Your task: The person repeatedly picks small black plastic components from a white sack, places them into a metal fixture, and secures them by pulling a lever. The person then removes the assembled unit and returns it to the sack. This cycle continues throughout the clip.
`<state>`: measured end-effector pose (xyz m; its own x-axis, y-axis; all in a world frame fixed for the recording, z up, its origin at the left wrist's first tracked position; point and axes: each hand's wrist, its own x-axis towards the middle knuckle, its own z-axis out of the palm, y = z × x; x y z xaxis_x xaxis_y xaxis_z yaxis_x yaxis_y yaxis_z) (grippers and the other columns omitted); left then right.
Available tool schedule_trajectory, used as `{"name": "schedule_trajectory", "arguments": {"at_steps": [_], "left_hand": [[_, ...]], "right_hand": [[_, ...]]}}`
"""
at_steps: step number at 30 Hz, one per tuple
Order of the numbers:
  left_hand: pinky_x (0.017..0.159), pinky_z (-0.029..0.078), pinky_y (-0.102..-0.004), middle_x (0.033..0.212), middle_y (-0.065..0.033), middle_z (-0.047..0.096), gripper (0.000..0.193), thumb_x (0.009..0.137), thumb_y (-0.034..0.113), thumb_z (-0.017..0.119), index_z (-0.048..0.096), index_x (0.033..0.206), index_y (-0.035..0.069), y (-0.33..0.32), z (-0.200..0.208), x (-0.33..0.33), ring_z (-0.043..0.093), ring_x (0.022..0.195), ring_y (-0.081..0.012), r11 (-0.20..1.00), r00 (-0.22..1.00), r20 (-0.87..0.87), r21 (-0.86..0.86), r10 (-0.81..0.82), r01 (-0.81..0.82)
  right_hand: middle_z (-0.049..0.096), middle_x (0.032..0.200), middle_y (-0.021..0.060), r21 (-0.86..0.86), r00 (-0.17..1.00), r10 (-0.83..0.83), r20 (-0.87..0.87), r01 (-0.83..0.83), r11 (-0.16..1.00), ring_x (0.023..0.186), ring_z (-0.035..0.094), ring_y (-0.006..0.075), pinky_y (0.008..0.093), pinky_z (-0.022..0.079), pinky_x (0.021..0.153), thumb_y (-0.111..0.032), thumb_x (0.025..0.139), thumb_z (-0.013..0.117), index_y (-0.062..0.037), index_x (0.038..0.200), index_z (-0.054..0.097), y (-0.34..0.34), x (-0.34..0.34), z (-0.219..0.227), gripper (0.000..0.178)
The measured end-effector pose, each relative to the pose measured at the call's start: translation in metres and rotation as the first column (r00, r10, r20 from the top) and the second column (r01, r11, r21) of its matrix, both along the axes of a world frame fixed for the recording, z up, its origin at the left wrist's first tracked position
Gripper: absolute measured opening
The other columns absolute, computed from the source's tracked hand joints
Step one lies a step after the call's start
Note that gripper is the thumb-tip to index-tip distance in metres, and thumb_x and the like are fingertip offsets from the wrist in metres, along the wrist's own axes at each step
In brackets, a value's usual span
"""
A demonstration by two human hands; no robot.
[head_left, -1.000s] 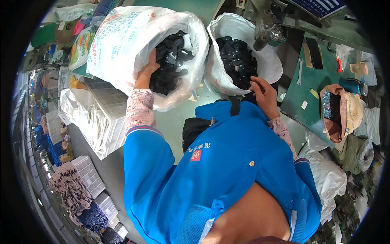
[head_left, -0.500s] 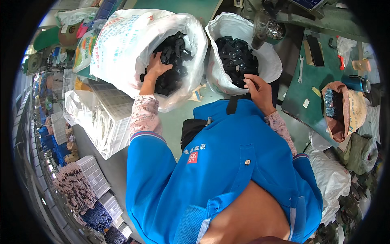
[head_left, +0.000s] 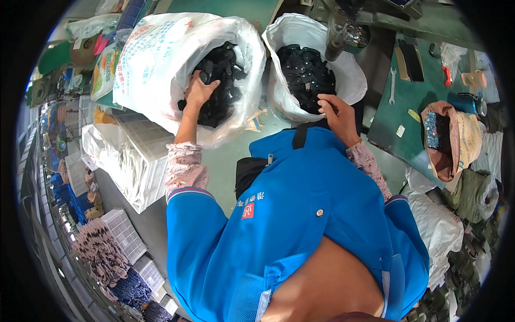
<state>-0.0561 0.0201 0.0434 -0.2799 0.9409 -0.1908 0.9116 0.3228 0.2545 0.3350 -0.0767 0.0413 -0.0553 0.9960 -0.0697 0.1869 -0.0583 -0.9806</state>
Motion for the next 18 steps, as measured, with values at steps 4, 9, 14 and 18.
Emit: {"name": "schedule_trajectory", "arguments": {"at_steps": [4,9,14,18], "left_hand": [[0.096,0.040,-0.0420,0.125,-0.0170,0.052,0.079,0.065,0.035,0.075,0.040,0.129,0.004,-0.002,-0.004,-0.009,0.053,0.111,-0.0344,0.973,0.942,0.310,0.143,0.133,-0.184],[0.087,0.048,-0.0379,0.110,-0.0138,0.059,0.075,0.064,0.020,0.077,0.041,0.123,-0.007,0.000,-0.019,-0.022,0.060,0.096,-0.0279,0.831,0.372,0.879,-0.047,0.298,-0.555],[0.069,0.053,-0.0346,0.088,-0.0088,0.065,0.026,0.079,0.022,0.066,0.061,0.096,0.003,-0.008,-0.022,-0.008,0.064,0.076,-0.0229,0.849,-0.148,0.980,-0.189,0.132,-0.494],[0.073,0.051,-0.0439,0.096,-0.0067,0.063,0.033,0.079,0.030,0.065,0.059,0.102,0.006,-0.012,-0.040,0.007,0.061,0.087,-0.0242,0.841,-0.447,0.893,-0.204,-0.050,-0.501]], "right_hand": [[0.067,0.086,0.0088,-0.037,1.000,-0.017,0.016,0.017,0.999,0.075,0.064,0.0115,0.0231,0.049,0.065,-0.010,0.089,0.056,-0.0015,0.107,0.063,0.000,0.006,-0.002,0.021],[0.067,0.086,0.0085,-0.060,0.999,-0.004,0.040,0.007,0.998,0.075,0.064,0.0110,0.0226,0.049,0.066,-0.011,0.089,0.056,-0.0016,0.107,0.064,0.001,0.009,-0.004,0.021],[0.067,0.086,0.0084,-0.017,0.999,0.025,0.045,-0.024,1.000,0.074,0.064,0.0109,0.0221,0.049,0.065,-0.010,0.089,0.056,-0.0014,0.107,0.064,0.003,0.004,-0.004,0.021],[0.066,0.087,0.0087,-0.004,0.998,0.036,0.055,-0.036,0.999,0.073,0.064,0.0111,0.0222,0.049,0.065,-0.010,0.089,0.055,-0.0011,0.107,0.064,0.005,0.002,-0.004,0.021]]}}
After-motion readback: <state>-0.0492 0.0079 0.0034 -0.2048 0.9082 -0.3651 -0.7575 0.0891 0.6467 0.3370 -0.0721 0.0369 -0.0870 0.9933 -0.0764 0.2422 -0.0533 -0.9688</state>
